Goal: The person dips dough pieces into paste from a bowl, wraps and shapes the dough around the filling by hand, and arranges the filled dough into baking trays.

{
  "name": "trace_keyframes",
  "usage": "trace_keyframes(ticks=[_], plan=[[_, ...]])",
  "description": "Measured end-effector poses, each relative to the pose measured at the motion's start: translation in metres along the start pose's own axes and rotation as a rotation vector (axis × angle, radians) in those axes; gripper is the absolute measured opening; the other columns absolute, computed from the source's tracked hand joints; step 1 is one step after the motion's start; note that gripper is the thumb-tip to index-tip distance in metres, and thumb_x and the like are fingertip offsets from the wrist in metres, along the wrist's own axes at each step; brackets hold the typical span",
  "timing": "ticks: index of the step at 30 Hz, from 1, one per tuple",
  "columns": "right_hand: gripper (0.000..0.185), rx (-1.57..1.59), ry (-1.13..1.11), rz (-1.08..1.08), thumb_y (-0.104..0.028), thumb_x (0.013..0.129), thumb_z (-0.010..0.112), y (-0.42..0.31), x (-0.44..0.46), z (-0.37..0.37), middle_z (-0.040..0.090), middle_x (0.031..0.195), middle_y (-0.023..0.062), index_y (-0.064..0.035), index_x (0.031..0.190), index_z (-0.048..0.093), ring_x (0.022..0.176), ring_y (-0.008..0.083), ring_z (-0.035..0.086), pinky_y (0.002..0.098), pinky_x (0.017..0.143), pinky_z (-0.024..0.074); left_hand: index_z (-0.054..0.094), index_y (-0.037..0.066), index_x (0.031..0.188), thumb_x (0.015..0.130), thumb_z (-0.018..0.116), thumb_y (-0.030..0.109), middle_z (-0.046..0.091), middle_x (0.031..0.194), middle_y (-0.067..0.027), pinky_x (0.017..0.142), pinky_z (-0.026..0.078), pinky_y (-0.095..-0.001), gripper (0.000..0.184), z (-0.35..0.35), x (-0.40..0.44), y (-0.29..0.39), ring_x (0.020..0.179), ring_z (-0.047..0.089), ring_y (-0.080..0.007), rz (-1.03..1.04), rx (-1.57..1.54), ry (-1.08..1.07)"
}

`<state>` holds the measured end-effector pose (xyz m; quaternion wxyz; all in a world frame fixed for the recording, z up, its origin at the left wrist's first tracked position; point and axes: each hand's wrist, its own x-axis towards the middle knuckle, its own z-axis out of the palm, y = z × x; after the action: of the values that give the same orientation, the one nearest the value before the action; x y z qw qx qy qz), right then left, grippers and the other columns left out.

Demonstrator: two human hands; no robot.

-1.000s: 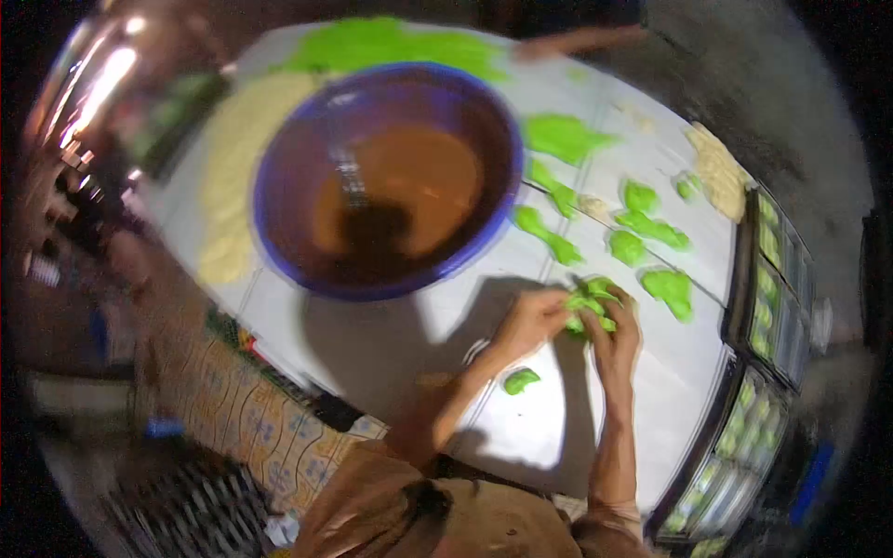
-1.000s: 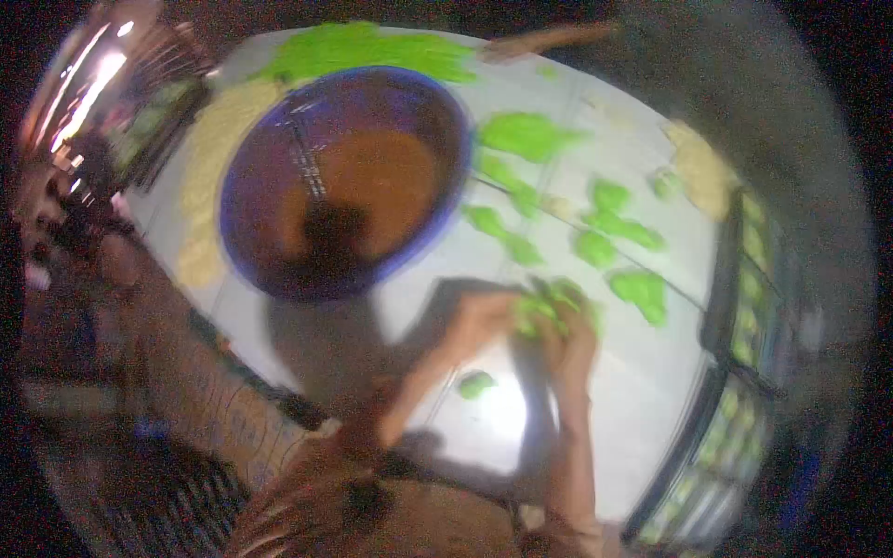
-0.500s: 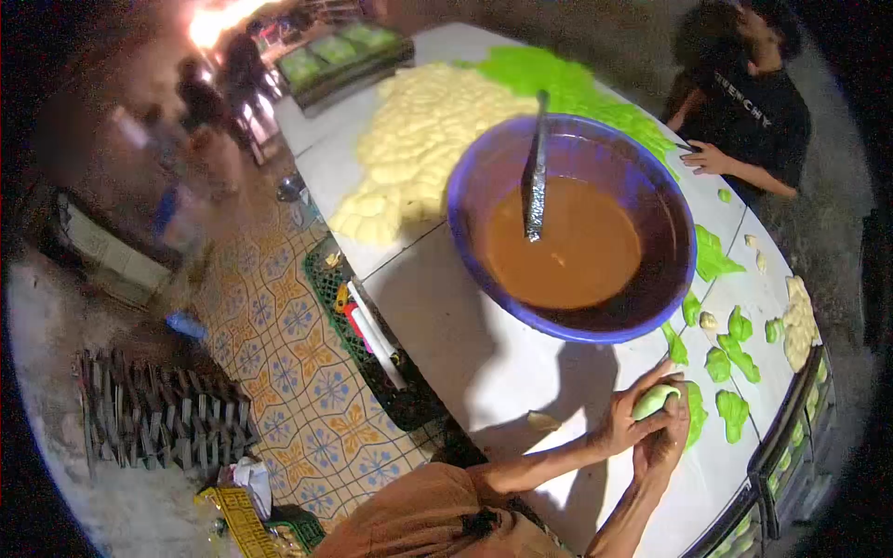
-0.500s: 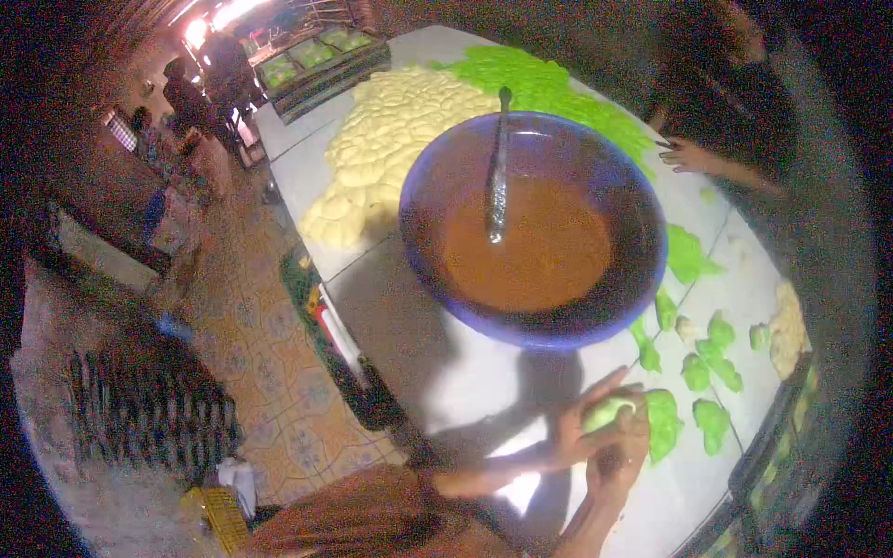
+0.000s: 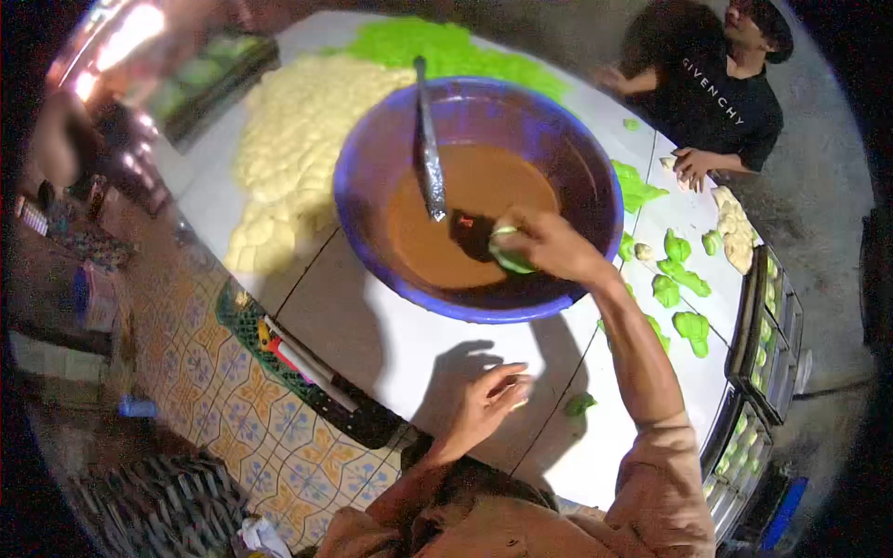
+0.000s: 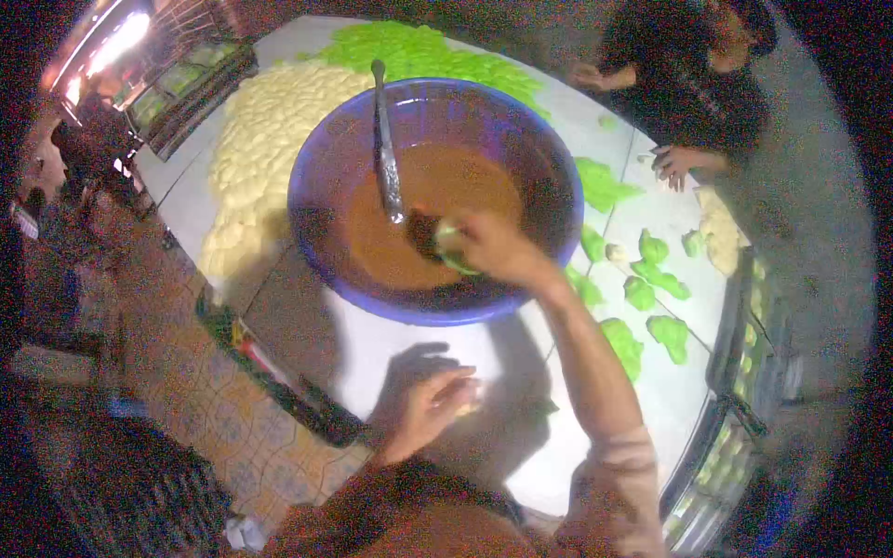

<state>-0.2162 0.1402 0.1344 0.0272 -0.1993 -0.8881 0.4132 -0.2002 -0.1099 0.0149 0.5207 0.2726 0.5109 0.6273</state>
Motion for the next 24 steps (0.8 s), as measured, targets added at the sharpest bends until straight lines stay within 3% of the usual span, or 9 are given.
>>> trace_keyframes(ticks=[1,4,5,8,12,15,19,21,24], plan=[[0.021,-0.129,-0.057,-0.113,-0.017,0.09,0.059,0.013,0.014,0.009,0.065,0.091,0.017,-0.0017,0.104,0.06,0.084,0.0261,0.063,0.038,0.071,0.0482,0.058,0.002,0.126,0.093,0.063,0.014,0.068,0.112,-0.0134,0.09,0.053,-0.0314,0.035,-0.004,-0.008,0.01,0.104,0.064,-0.0169,-0.035,0.033,0.038],[0.02,-0.478,-0.136,-0.3,-0.011,0.085,0.058,0.026,0.036,0.031,0.064,0.086,0.0195,-0.0018,0.102,0.06,0.081,0.0333,0.062,0.0428,0.069,0.048,0.058,0.001,0.125,0.094,0.062,0.013,0.068,0.11,-0.0124,0.088,0.053,-0.0291,0.034,-0.019,-0.01,0.007,0.103,0.064,-0.0157,0.05,0.081,0.048],[0.02,-0.529,-0.26,-0.098,-0.01,0.079,0.058,0.027,0.036,0.035,0.063,0.079,0.0202,-0.0001,0.097,0.059,0.079,0.0367,0.062,0.0475,0.07,0.0477,0.059,0.001,0.124,0.094,0.062,0.013,0.069,0.108,-0.011,0.088,0.052,-0.0275,0.033,-0.024,-0.012,0.011,0.103,0.064,-0.0145,0.05,0.147,0.068],[0.019,-0.593,-0.428,-0.118,-0.013,0.078,0.058,0.033,0.036,0.044,0.061,0.073,0.0204,0.0012,0.091,0.057,0.078,0.0365,0.063,0.0486,0.074,0.0481,0.059,0.001,0.124,0.094,0.062,0.014,0.069,0.108,-0.0104,0.088,0.051,-0.0274,0.033,-0.034,-0.012,0.006,0.102,0.064,-0.014,-0.005,0.122,0.08],[0.029,-0.631,-0.555,-0.055,-0.017,0.079,0.057,0.021,0.033,0.037,0.066,0.089,0.0221,0.0006,0.102,0.062,0.085,0.0332,0.064,0.0429,0.076,0.0496,0.06,0.002,0.124,0.094,0.062,0.015,0.07,0.106,-0.009,0.087,0.052,-0.0273,0.033,-0.042,-0.012,0.011,0.099,0.065,-0.0137,0.049,0.206,0.106],[0.033,-0.301,-0.549,-0.004,-0.019,0.082,0.058,0.035,0.041,0.036,0.067,0.1,0.0222,0.0011,0.108,0.061,0.087,0.0309,0.064,0.0402,0.079,0.0493,0.06,0.0,0.123,0.094,0.061,0.012,0.069,0.106,-0.0109,0.087,0.052,-0.0271,0.031,-0.041,-0.009,0.008,0.099,0.065,-0.0147,0.081,0.122,0.11],[0.021,0.312,-0.377,0.142,-0.024,0.093,0.06,0.022,0.031,0.029,0.065,0.088,0.006,-0.0039,0.098,0.062,0.078,0.0155,0.062,0.0307,0.071,0.05,0.057,-0.003,0.123,0.094,0.059,0.006,0.067,0.11,-0.0129,0.088,0.053,-0.0309,0.031,-0.033,-0.003,0.022,0.101,0.064,-0.019,0.049,0.081,0.093],[0.018,0.64,-0.232,0.243,-0.024,0.094,0.06,0.012,0.013,0.021,0.062,0.084,0.0023,-0.0059,0.098,0.061,0.075,0.0111,0.061,0.0271,0.066,0.049,0.056,-0.004,0.123,0.094,0.059,0.006,0.066,0.111,-0.0155,0.086,0.054,-0.0309,0.031,-0.024,0.003,0.023,0.1,0.065,-0.0206,0.043,-0.035,0.101],[0.016,0.996,-0.082,0.177,-0.02,0.094,0.061,-0.008,-0.03,-0.001,0.06,0.081,0.0023,-0.0044,0.098,0.057,0.073,0.011,0.061,0.0233,0.067,0.0506,0.055,-0.003,0.125,0.097,0.057,0.012,0.064,0.114,-0.0176,0.083,0.055,-0.0299,0.032,-0.003,0.018,0.037,0.1,0.066,-0.0204,0.096,-0.149,0.041]])
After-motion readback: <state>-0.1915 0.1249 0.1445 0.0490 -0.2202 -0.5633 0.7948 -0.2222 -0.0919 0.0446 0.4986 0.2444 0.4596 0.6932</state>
